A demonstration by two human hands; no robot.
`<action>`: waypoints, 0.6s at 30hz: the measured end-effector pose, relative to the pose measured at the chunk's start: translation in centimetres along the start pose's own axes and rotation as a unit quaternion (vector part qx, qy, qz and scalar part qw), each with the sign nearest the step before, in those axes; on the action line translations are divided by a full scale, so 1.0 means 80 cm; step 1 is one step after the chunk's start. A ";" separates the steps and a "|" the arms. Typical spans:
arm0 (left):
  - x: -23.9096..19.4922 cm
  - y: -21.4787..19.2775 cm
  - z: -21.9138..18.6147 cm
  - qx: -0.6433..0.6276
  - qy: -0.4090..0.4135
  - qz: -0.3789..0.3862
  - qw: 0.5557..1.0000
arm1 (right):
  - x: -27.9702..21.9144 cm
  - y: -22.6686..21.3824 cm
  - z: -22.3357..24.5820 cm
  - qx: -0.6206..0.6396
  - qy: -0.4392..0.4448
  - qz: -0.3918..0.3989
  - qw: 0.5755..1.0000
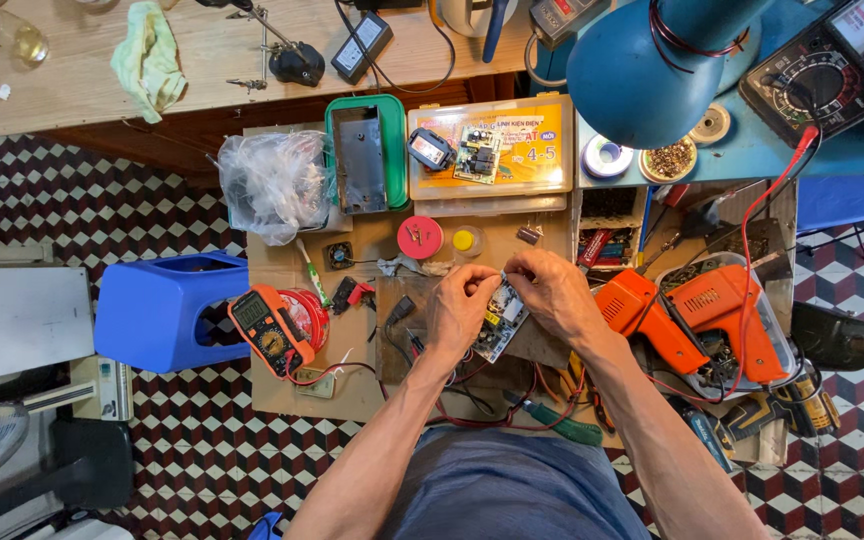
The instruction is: The person works on a small circuit board at a cluttered electronics workbench. They use pliers to trim a component lead, then use a heat gun to apply heat to the board's surface. The person flips the board over to inspect the other side and continues to apply heat to specific areas.
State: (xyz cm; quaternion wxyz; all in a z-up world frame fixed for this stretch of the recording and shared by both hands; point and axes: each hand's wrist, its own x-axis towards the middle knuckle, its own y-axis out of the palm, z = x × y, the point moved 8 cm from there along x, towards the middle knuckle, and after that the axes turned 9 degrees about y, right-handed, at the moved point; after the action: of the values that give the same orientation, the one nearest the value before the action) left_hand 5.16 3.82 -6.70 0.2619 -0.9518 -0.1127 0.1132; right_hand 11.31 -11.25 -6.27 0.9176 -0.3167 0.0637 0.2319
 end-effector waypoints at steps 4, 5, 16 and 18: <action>0.000 0.003 0.006 0.009 -0.012 0.004 1.000 | -0.008 -0.007 0.016 -0.051 -0.060 -0.020 0.997; 0.000 0.003 0.006 0.006 -0.011 0.004 1.000 | -0.008 -0.006 0.018 -0.061 -0.059 -0.014 0.996; 0.003 0.004 0.013 -0.011 -0.043 0.018 0.999 | -0.011 -0.009 0.043 -0.132 -0.153 -0.044 0.978; 0.003 0.005 0.014 -0.010 -0.051 0.022 0.998 | -0.014 -0.010 0.046 -0.134 -0.179 -0.053 0.973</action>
State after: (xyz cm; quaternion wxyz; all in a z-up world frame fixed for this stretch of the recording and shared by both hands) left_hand 5.16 4.12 -7.91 0.2441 -0.9495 -0.1059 0.1666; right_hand 10.57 -9.98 -2.66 0.8740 -0.3935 -0.1498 0.2425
